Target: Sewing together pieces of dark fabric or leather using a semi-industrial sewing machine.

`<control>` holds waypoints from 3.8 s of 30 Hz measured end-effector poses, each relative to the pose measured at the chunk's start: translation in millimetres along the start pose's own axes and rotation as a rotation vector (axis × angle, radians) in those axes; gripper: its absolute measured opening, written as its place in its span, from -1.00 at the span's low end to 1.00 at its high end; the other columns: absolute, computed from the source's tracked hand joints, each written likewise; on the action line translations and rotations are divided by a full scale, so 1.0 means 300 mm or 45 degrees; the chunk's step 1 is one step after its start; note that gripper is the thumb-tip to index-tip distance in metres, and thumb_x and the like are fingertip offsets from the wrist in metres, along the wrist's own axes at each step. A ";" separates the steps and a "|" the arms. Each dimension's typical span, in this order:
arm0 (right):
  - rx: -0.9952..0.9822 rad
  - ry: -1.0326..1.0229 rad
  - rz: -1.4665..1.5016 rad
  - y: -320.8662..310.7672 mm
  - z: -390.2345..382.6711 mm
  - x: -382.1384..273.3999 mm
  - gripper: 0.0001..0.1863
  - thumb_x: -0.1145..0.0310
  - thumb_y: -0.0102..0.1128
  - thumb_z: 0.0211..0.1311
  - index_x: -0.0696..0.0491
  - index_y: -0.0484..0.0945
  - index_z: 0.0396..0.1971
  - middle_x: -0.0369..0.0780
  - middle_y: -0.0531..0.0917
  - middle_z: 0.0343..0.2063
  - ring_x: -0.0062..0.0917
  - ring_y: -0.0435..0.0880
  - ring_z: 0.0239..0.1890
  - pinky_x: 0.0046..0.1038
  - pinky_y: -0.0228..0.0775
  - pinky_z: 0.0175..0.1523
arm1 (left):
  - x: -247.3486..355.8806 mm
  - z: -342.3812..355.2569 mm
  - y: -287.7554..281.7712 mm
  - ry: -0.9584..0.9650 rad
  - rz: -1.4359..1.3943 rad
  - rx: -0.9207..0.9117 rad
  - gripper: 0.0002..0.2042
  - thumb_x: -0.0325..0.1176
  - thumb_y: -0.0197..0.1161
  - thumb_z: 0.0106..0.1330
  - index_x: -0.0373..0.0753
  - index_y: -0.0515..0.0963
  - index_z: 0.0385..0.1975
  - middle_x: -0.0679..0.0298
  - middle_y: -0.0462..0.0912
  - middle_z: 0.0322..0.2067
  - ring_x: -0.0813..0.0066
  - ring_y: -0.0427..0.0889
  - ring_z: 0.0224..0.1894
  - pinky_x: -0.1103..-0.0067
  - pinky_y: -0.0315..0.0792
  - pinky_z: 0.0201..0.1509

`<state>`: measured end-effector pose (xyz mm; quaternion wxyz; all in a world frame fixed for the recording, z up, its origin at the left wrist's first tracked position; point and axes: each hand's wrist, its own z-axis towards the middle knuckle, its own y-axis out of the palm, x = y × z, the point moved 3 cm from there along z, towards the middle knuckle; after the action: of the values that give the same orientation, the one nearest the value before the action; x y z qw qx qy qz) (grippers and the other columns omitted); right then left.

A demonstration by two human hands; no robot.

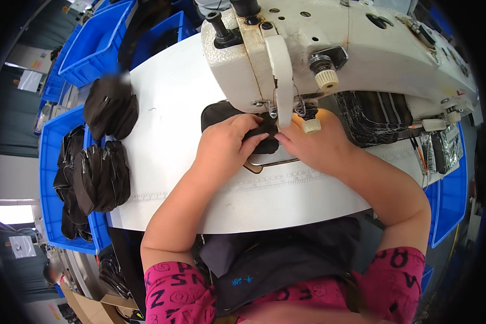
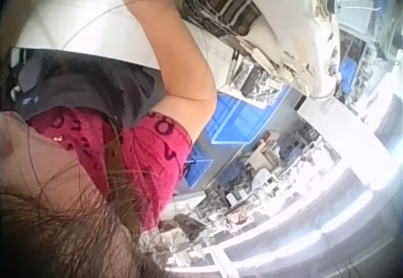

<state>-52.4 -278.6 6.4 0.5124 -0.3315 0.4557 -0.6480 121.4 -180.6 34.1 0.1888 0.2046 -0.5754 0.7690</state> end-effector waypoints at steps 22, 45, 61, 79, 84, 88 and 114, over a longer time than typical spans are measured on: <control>0.345 0.044 0.094 0.031 0.034 0.016 -0.81 0.34 0.38 0.08 -0.03 0.50 -0.42 -0.27 0.60 -0.61 -0.24 0.66 -0.54 -0.21 0.52 -0.44 | -0.021 0.016 0.064 0.235 0.241 0.231 -0.66 -0.41 0.51 0.02 -0.14 0.57 -0.19 0.31 0.66 -0.35 0.27 0.68 -0.24 0.35 0.56 -0.22; 0.341 0.083 0.168 0.024 0.028 0.020 -0.87 0.37 0.34 0.06 0.00 0.54 -0.43 -0.21 0.62 -0.59 -0.22 0.68 -0.53 -0.19 0.54 -0.43 | 0.072 -0.002 -0.025 0.541 0.483 0.315 -0.58 -0.46 0.46 0.01 -0.07 0.64 -0.06 0.39 0.65 -0.16 0.33 0.62 -0.16 0.45 0.43 -0.06; 0.437 -0.061 -0.152 -0.007 0.044 -0.003 -0.82 0.29 0.42 0.08 -0.02 0.55 -0.46 -0.33 0.53 -0.68 -0.35 0.61 -0.64 -0.32 0.45 -0.52 | 0.061 -0.010 -0.028 0.422 0.399 0.491 -0.72 -0.50 0.42 -0.02 -0.10 0.62 -0.26 0.39 0.50 -0.48 0.44 0.59 -0.39 0.48 0.50 -0.34; 0.243 -0.034 -0.077 -0.015 0.040 -0.016 -0.89 0.36 0.32 0.11 -0.03 0.54 -0.45 -0.32 0.58 -0.61 -0.36 0.65 -0.58 -0.29 0.49 -0.49 | 0.005 0.002 0.053 0.284 0.336 0.314 -0.63 -0.33 0.54 -0.04 -0.15 0.55 -0.22 0.34 0.64 -0.31 0.30 0.62 -0.23 0.38 0.42 -0.17; 0.306 -0.127 -0.064 -0.025 0.038 -0.020 -0.86 0.38 0.32 0.01 -0.04 0.49 -0.52 -0.36 0.53 -0.66 -0.40 0.63 -0.59 -0.33 0.45 -0.48 | -0.018 0.019 0.061 0.384 0.493 0.311 -0.68 -0.27 0.58 -0.10 -0.07 0.62 -0.33 0.44 0.62 -0.44 0.38 0.62 -0.34 0.42 0.42 -0.17; 0.143 -0.093 -0.077 -0.012 0.027 0.006 -0.87 0.31 0.37 0.16 -0.03 0.66 -0.32 -0.26 0.68 -0.54 -0.34 0.71 -0.50 -0.30 0.57 -0.46 | -0.001 0.013 0.066 0.516 0.482 0.381 -0.69 -0.29 0.56 -0.08 -0.05 0.67 -0.29 0.44 0.63 -0.44 0.39 0.64 -0.33 0.42 0.45 -0.11; 0.237 -0.022 0.197 -0.015 0.039 -0.009 -0.87 0.41 0.33 0.12 -0.04 0.51 -0.45 -0.32 0.63 -0.56 -0.33 0.66 -0.53 -0.28 0.50 -0.44 | -0.020 0.024 0.035 0.485 0.333 0.281 -0.69 -0.29 0.50 0.01 -0.07 0.66 -0.21 0.43 0.58 -0.48 0.40 0.63 -0.33 0.34 0.43 0.06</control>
<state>-42.8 -278.5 14.9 0.5933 -0.2519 0.4132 -0.6433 121.7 -190.6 24.4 0.1692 -0.0010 -0.4636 0.8697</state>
